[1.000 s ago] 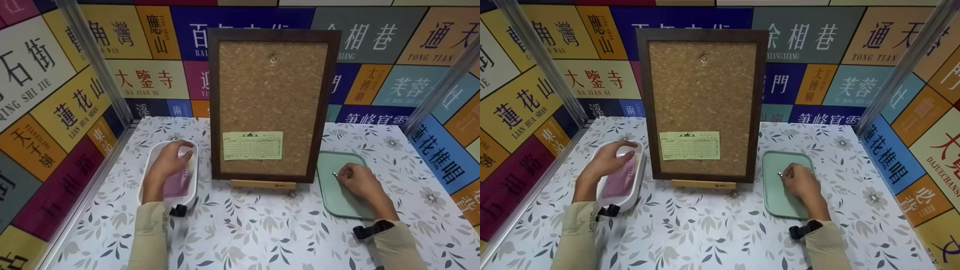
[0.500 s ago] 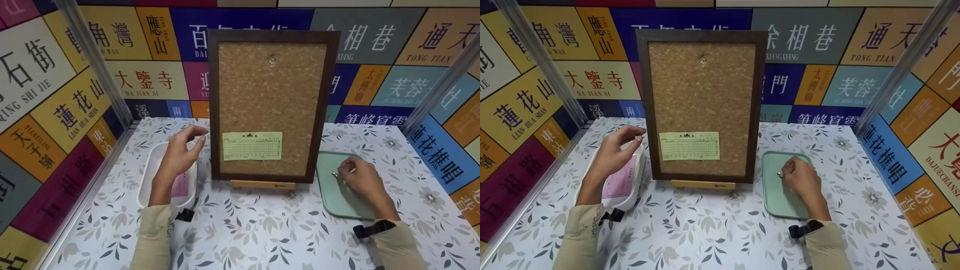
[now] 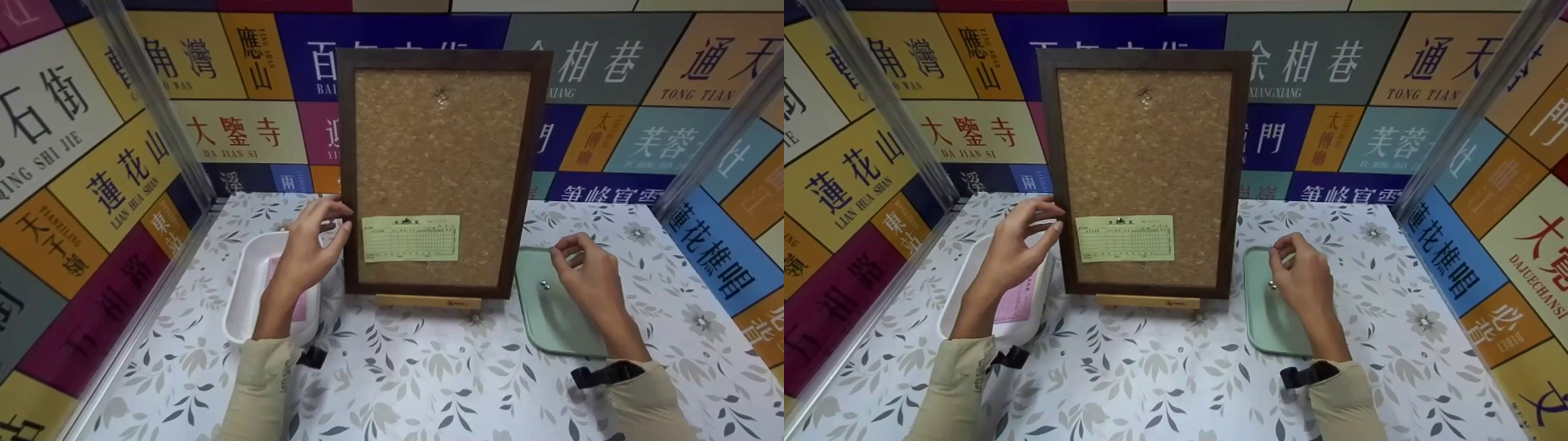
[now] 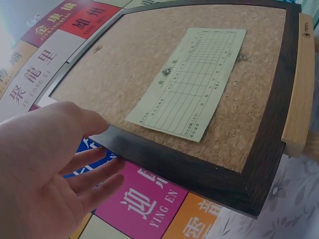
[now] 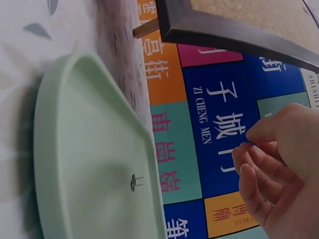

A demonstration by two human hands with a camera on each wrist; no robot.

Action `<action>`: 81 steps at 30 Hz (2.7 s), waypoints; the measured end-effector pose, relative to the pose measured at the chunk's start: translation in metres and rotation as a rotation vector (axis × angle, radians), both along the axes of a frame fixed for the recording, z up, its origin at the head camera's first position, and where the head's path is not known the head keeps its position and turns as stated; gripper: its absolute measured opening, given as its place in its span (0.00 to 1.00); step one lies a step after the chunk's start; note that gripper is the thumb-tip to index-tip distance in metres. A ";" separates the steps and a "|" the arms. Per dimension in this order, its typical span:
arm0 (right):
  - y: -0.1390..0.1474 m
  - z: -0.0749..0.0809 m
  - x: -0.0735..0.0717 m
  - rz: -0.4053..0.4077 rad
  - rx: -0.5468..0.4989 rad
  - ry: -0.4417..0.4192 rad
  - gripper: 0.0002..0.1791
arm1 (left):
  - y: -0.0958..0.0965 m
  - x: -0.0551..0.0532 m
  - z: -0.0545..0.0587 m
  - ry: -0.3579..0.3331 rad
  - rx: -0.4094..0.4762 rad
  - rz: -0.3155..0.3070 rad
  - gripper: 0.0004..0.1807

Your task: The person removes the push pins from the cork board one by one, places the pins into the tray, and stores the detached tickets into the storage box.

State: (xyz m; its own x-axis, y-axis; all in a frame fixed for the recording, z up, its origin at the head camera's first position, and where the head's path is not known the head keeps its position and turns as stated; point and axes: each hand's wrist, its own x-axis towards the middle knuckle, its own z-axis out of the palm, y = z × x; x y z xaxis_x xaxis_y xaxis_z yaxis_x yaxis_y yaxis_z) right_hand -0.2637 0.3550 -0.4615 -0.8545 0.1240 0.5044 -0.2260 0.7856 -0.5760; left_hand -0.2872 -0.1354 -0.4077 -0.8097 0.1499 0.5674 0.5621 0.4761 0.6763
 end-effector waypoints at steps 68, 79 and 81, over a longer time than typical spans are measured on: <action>-0.197 0.031 -0.021 0.407 0.009 0.179 0.08 | 0.026 0.000 -0.017 -0.012 -0.164 0.161 0.15; -0.211 0.033 -0.027 0.393 0.032 0.206 0.10 | 0.029 0.001 -0.018 -0.025 -0.166 0.182 0.18; -0.214 0.034 -0.027 0.396 0.027 0.209 0.10 | 0.029 0.002 -0.018 -0.028 -0.163 0.182 0.18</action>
